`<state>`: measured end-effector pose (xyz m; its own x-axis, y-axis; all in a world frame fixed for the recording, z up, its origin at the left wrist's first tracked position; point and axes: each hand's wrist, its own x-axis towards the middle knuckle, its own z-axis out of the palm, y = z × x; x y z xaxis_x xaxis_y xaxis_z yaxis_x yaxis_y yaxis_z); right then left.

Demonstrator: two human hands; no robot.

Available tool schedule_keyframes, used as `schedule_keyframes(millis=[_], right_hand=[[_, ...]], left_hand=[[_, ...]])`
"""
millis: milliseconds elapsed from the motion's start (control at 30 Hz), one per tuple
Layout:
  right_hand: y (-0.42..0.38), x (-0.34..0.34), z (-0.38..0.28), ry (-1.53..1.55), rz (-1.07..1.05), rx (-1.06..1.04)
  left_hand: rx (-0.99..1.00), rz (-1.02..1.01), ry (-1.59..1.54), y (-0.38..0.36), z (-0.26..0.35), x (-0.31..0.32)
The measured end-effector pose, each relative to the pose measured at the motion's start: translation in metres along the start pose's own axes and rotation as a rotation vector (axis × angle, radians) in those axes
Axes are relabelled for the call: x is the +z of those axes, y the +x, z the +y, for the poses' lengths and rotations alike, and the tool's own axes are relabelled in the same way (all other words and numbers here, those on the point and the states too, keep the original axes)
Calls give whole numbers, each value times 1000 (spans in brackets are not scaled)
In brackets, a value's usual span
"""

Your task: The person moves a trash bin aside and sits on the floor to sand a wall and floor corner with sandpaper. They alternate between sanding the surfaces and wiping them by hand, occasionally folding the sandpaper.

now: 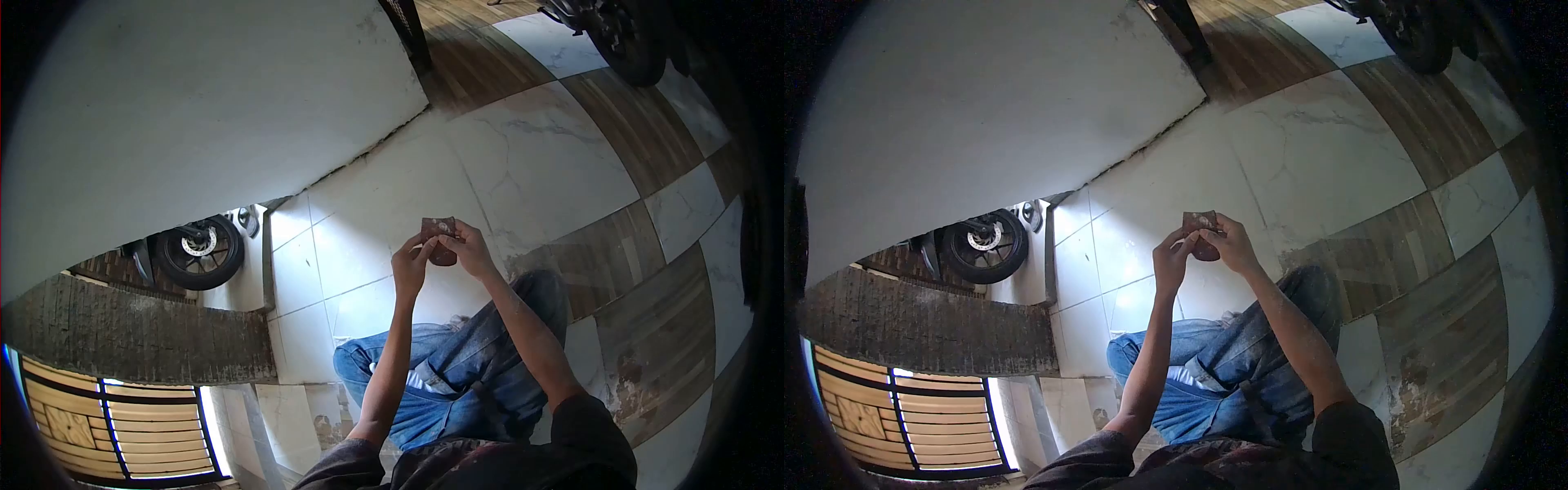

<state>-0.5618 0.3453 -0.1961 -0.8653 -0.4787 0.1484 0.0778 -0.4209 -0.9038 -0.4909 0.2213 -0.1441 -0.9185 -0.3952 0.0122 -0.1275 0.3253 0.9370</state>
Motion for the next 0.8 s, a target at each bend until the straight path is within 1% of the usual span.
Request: schedule_keyframes(millis=[33,133,167,233,267,467,567,800], right_hand=[[0,1,0,-8,7,14],[-1,-1,3,-52,10,25],[-1,-2,4,-86,5,23],[-1,-3,4,-110,-8,48],[-1,-3,4,-133,-26,76],[1,-4,7,-187,-43,70],[-1,-2,0,-200,-55,56],[-3,1,-4,-117,-109,90]], left_hand=[[-57,46,58,-1,3,-1],[-39,59,-17,-3,-1,-2],[-36,56,-18,-5,-3,-3],[-121,54,-66,-8,0,-4],[-132,51,-44,-10,2,-6],[-171,10,-66,-11,-3,-13],[-169,-10,-152,-12,-8,-16],[-201,14,-158,-17,-6,-19]])
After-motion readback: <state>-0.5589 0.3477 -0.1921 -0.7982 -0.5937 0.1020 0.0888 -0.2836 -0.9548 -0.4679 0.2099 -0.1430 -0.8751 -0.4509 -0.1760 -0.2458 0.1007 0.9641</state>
